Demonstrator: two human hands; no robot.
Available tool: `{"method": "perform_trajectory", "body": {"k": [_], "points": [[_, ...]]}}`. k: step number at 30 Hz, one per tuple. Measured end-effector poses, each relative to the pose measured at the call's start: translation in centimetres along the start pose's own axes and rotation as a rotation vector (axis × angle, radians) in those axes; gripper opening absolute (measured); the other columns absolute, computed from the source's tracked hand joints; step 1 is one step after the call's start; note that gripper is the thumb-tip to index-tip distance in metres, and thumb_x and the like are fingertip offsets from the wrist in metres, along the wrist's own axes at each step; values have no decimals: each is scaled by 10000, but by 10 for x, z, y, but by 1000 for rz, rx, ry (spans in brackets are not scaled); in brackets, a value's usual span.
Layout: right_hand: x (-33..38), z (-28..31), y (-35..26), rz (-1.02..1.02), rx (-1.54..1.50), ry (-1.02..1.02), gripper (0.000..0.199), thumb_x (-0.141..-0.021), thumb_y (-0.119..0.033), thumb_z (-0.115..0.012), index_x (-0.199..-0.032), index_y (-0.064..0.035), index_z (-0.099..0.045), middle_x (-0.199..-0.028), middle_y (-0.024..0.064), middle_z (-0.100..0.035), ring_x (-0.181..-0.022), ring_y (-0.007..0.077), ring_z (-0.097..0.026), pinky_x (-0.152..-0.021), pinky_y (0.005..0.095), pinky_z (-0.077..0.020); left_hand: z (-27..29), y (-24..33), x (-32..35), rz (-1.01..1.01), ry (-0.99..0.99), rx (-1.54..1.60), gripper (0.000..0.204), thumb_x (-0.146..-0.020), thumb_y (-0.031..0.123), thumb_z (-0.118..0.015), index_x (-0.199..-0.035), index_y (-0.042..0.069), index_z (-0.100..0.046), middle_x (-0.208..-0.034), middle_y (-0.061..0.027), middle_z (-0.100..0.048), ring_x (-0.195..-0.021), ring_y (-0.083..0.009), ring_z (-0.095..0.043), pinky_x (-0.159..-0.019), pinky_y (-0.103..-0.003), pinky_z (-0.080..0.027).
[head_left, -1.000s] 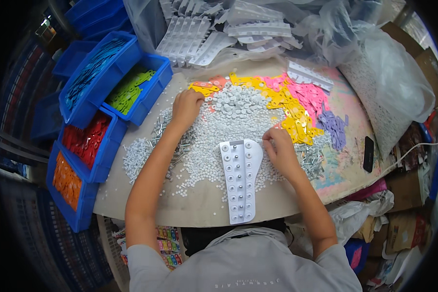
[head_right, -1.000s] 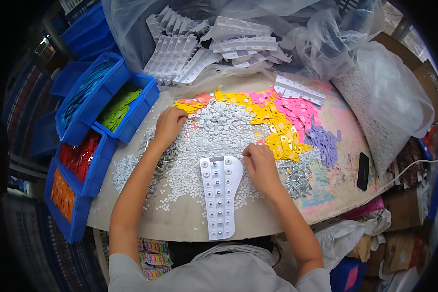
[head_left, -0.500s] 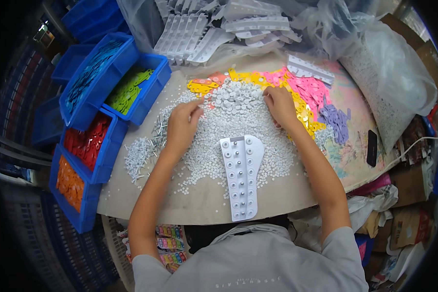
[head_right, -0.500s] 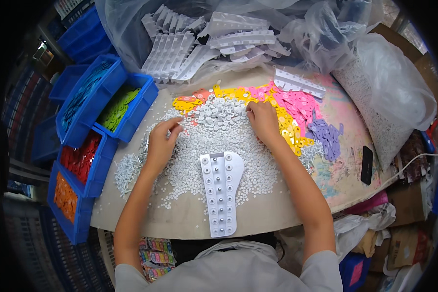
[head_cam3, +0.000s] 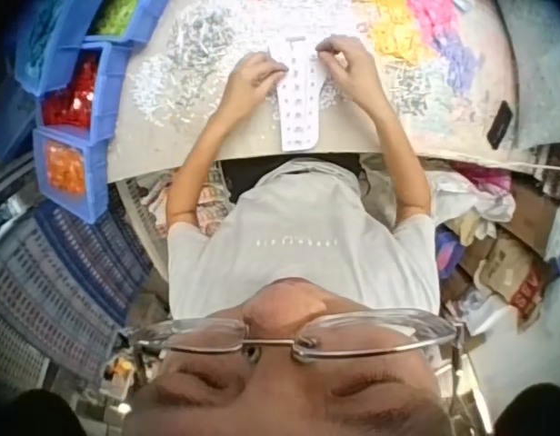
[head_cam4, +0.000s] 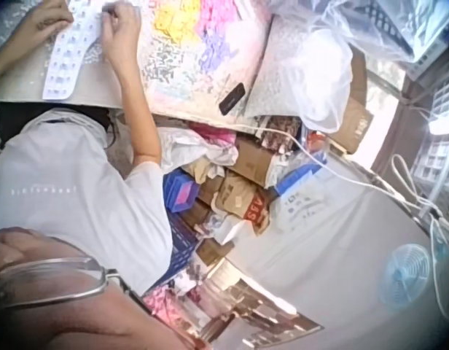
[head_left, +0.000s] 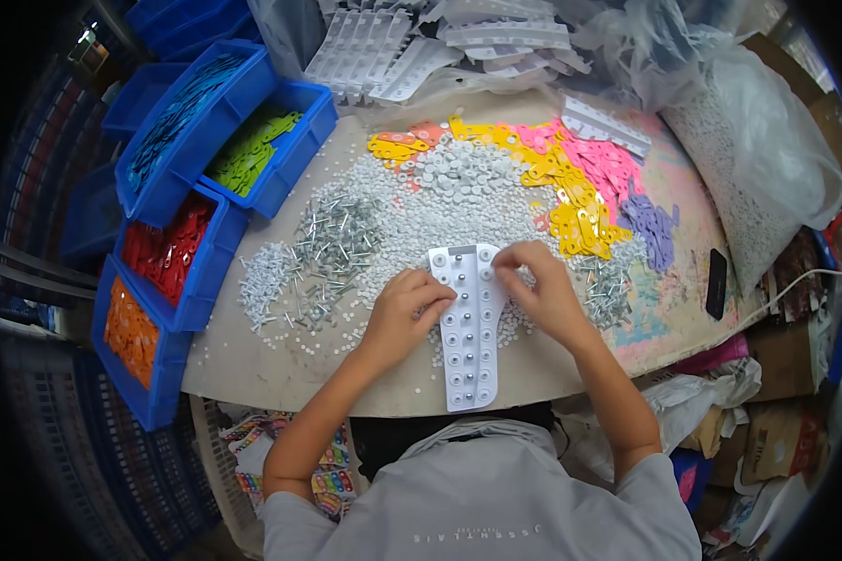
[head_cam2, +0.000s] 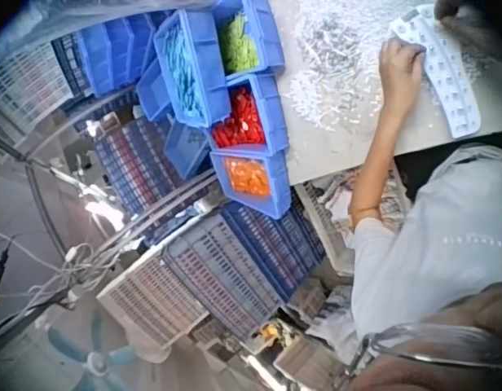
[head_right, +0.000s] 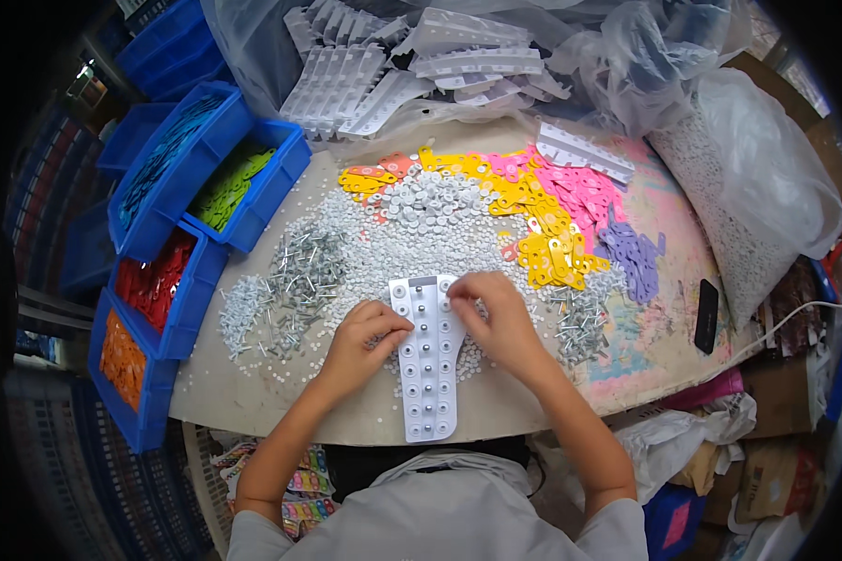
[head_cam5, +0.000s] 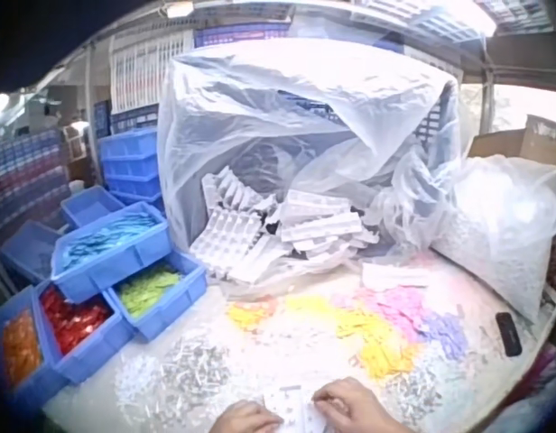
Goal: Assembling a toy xylophone by attaching colorful metal keys to a white plastic base using pins.
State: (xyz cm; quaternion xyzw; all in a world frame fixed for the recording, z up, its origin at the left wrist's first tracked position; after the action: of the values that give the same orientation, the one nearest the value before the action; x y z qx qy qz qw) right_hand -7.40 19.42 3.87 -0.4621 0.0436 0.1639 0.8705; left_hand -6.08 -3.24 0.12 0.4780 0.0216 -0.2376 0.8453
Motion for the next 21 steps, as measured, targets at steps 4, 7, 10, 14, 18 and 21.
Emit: {"method": "perform_trajectory", "body": {"k": [4, 7, 10, 14, 18, 21], "points": [[19, -14, 5, -27, -18, -69, 75, -872, -71, -668, -941, -42, -665, -876, 101, -635, -891, 296, -572, -825, 391, -450, -6, 3, 0, 138, -1, 45, 96, -871, 49, -691, -961, 27, -716, -845, -70, -624, -736, -177, -609, -666, -293, -482], [20, -17, 5, 19, 48, -59, 74, -866, -75, -675, -936, -53, -668, -870, 94, -622, -893, 292, -544, -819, 387, -435, -8, 9, -2, 311, 24, 128, 81, -876, 97, -690, -937, 44, -691, -833, -77, -634, -715, -237, -618, -674, -346, -485], [19, -19, 6, 7, 51, -72, 84, -857, -74, -685, -936, -53, -665, -870, 94, -610, -889, 290, -527, -815, 389, -424, -7, 11, -3, 323, 11, 125, 89, -870, 111, -708, -918, 38, -691, -829, -76, -652, -712, -240, -634, -675, -346, -501], [22, -23, 7, -11, 99, -55, 96, -840, -62, -702, -923, -45, -658, -886, 91, -609, -884, 291, -528, -812, 394, -429, -8, 1, 5, 70, 83, -113, 111, -856, 130, -734, -901, 37, -695, -805, -72, -654, -684, -249, -638, -667, -348, -516], [39, -35, 13, 169, 264, 181, 117, -810, -53, -742, -890, -29, -660, -901, 86, -605, -888, 291, -547, -788, 380, -454, -10, -5, 10, -97, 117, -135, 131, -835, 146, -761, -914, 47, -729, -809, -86, -699, -691, -250, -664, -660, -346, -522], [40, -36, 12, 198, 304, 213, 140, -798, -82, -761, -890, -49, -661, -898, 71, -601, -895, 294, -559, -787, 392, -455, -4, -2, 3, 40, 81, 5, 148, -842, 145, -758, -940, 35, -738, -824, -104, -720, -711, -227, -682, -659, -336, -516]]}}
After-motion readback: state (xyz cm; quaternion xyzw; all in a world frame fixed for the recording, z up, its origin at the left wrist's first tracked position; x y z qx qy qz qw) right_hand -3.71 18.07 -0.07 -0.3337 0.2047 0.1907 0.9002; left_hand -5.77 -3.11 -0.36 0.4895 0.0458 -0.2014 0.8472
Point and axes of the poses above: each hand's wrist, its own x-axis away from the middle knuckle, its own z-axis out of the back of the hand, y = z × x, the point moved 2 cm from there along -x, towards the middle knuckle
